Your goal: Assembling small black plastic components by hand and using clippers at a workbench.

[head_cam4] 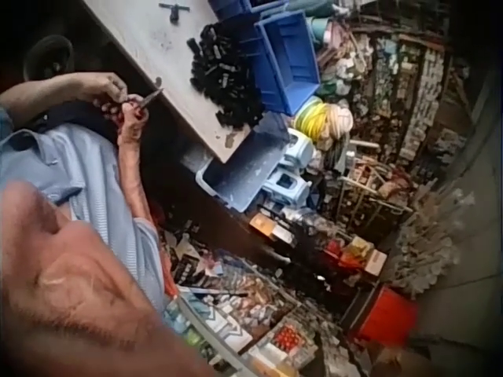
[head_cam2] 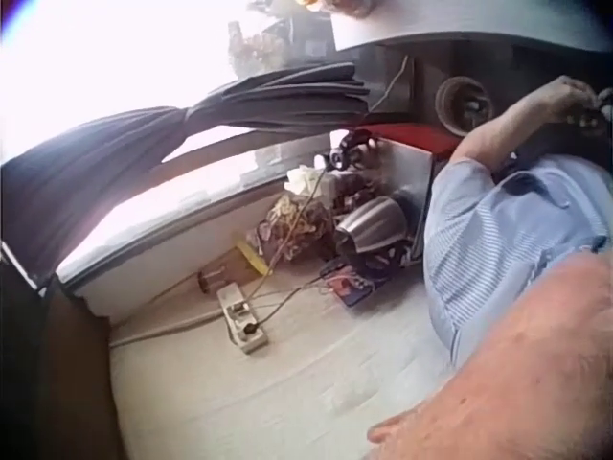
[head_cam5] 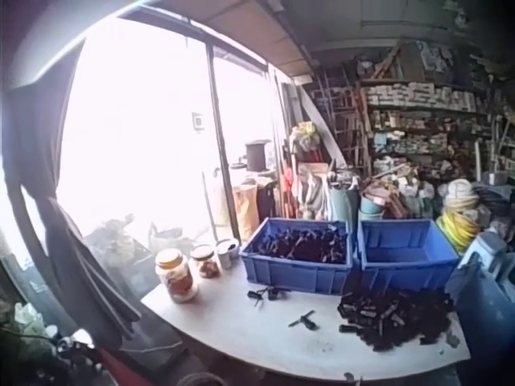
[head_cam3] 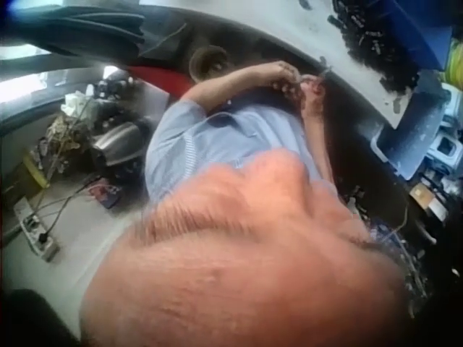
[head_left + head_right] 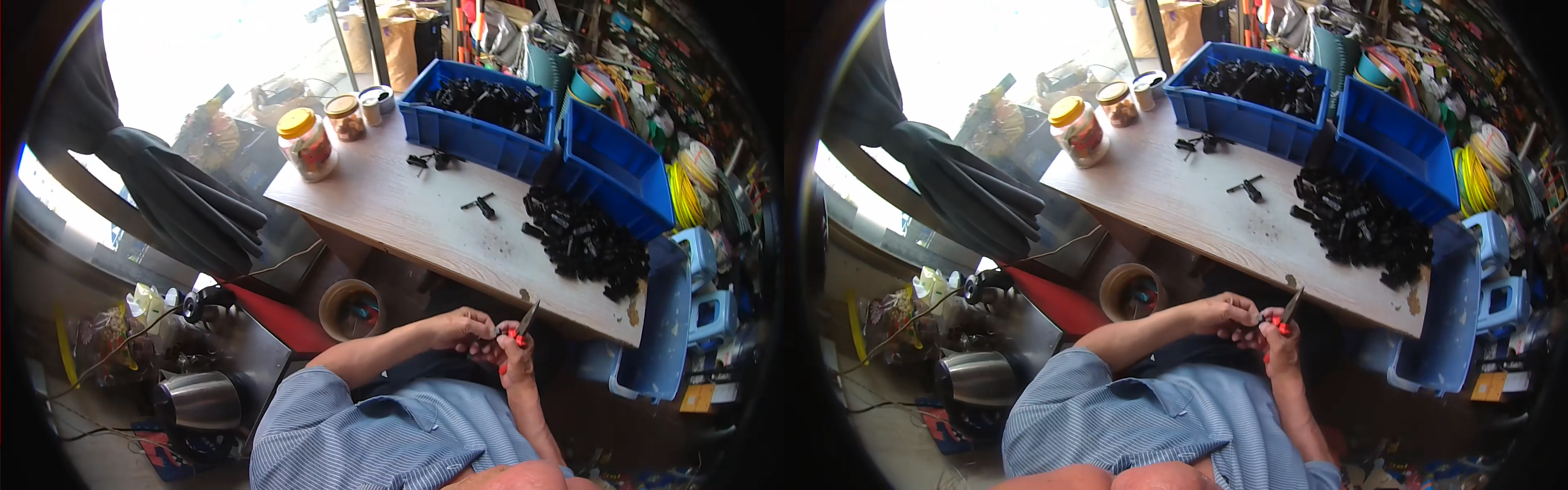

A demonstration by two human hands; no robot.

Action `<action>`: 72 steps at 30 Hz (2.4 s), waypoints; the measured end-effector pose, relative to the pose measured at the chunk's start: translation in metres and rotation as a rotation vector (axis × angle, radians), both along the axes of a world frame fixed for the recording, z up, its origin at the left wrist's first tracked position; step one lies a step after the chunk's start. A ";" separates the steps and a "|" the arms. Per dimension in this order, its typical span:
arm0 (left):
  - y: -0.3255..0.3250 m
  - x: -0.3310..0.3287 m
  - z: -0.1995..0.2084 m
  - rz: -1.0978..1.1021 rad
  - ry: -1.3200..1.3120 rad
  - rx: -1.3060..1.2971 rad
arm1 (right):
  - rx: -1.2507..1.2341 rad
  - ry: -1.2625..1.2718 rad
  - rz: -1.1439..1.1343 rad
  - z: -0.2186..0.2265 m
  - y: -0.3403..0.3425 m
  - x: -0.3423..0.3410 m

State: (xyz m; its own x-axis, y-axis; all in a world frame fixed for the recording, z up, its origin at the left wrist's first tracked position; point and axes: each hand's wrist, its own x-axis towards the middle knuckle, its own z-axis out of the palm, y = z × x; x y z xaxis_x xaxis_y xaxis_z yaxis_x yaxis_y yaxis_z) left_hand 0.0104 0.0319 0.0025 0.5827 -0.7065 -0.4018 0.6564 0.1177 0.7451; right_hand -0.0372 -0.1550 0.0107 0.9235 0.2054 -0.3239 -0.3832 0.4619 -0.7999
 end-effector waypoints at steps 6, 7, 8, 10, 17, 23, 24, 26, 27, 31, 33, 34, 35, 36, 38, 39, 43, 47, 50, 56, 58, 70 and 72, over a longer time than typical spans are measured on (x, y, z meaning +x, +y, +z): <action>0.001 -0.003 -0.021 -0.071 0.322 -0.189 | -0.056 0.072 0.064 -0.007 -0.004 -0.002; -0.001 -0.009 -0.019 0.066 0.336 -0.246 | -0.042 0.083 0.047 -0.008 -0.004 -0.001; -0.004 -0.014 -0.013 0.201 0.348 -0.302 | -0.033 0.076 0.013 -0.007 -0.002 -0.001; -0.008 -0.021 -0.008 0.250 0.246 -0.260 | -0.082 0.059 -0.056 -0.020 -0.003 0.002; -0.022 -0.035 -0.013 0.375 -0.199 0.016 | -0.158 0.013 -0.043 -0.028 -0.002 0.005; -0.036 -0.033 -0.024 0.486 -0.204 0.036 | -0.143 0.035 -0.079 -0.025 0.004 0.004; -0.037 -0.030 -0.026 0.489 -0.206 0.036 | -0.156 0.026 -0.127 -0.032 0.003 0.004; -0.040 -0.026 -0.022 0.492 0.001 0.116 | -0.168 0.018 -0.172 -0.032 0.005 0.005; -0.043 -0.026 -0.017 0.496 0.002 0.116 | -0.195 0.057 -0.171 -0.025 0.007 0.006; -0.056 -0.019 -0.013 0.578 0.140 0.091 | -0.307 0.056 -0.201 -0.039 0.005 0.010; -0.056 -0.020 -0.015 0.592 0.132 0.096 | -0.305 0.066 -0.201 -0.032 0.009 0.006; -0.056 -0.022 -0.016 0.596 0.151 0.082 | -0.302 0.075 -0.205 -0.028 0.012 0.004; -0.056 -0.023 -0.016 0.596 0.170 0.067 | -0.304 0.075 -0.204 -0.026 0.013 0.001; -0.056 -0.023 -0.017 0.597 0.170 0.066 | -0.309 0.094 -0.209 -0.023 0.015 -0.001; -0.057 -0.026 -0.019 0.595 0.267 0.053 | -0.315 0.111 -0.211 -0.020 0.016 -0.003; -0.056 -0.026 -0.021 0.598 0.265 0.052 | -0.301 0.109 -0.183 -0.018 0.015 -0.003; -0.049 -0.024 -0.020 0.537 0.207 0.054 | -0.301 0.044 -0.161 -0.022 0.011 0.000; -0.036 -0.025 -0.028 0.451 -0.027 0.098 | -0.280 0.008 -0.134 -0.029 0.006 0.005; -0.028 -0.032 -0.014 0.437 -0.122 0.012 | -0.272 0.004 -0.142 -0.027 0.007 0.006; -0.004 -0.044 -0.008 0.352 -0.440 0.065 | -0.157 0.050 -0.114 -0.017 0.005 0.005; 0.004 -0.041 -0.011 0.329 -0.428 -0.051 | -0.133 -0.047 -0.106 -0.030 0.005 0.011; -0.001 -0.031 -0.001 0.429 -1.414 0.442 | -0.176 0.102 -0.149 -0.012 0.020 0.014; -0.007 -0.033 -0.004 0.435 -1.455 0.455 | -0.185 0.092 -0.160 -0.016 0.016 0.010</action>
